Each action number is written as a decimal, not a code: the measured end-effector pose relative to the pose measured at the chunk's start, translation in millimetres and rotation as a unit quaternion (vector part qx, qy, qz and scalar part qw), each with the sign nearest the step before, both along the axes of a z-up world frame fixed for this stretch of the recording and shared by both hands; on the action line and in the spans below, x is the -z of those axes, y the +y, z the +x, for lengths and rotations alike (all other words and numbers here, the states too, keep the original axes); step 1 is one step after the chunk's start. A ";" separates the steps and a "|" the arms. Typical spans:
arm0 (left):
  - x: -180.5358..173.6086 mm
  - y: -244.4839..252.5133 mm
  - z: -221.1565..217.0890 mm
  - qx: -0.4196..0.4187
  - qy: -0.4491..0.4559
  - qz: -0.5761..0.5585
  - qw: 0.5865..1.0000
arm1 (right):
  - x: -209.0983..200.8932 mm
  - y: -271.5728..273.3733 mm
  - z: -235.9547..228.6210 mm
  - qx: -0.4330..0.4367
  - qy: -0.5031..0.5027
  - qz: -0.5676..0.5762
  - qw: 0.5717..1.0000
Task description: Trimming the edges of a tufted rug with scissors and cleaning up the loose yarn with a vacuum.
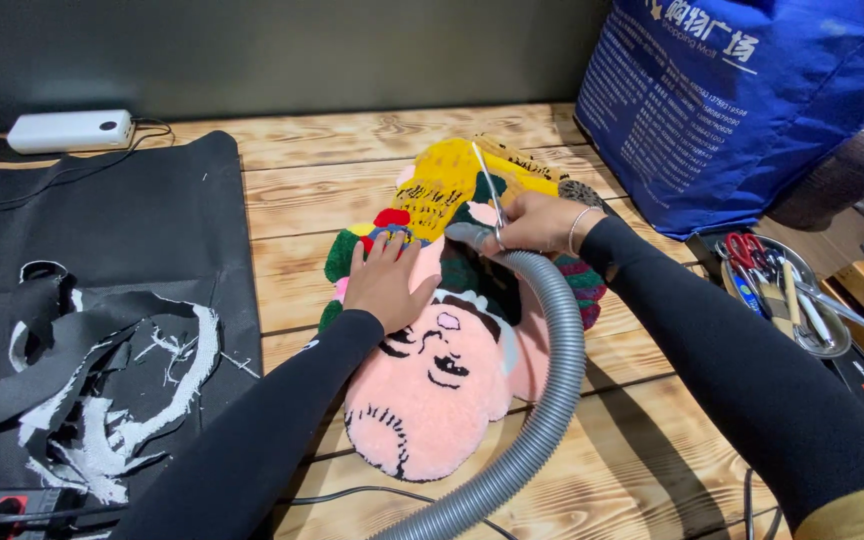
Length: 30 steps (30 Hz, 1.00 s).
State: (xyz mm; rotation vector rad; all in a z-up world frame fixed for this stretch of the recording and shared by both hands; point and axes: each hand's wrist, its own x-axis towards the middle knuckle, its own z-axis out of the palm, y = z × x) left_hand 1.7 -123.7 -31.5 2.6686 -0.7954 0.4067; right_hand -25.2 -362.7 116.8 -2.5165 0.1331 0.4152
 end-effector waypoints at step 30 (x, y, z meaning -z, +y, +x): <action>-46.4 117.3 -37.6 -0.075 0.155 0.078 0.982 | 10.7 -62.3 -161.4 0.034 -0.019 0.127 0.991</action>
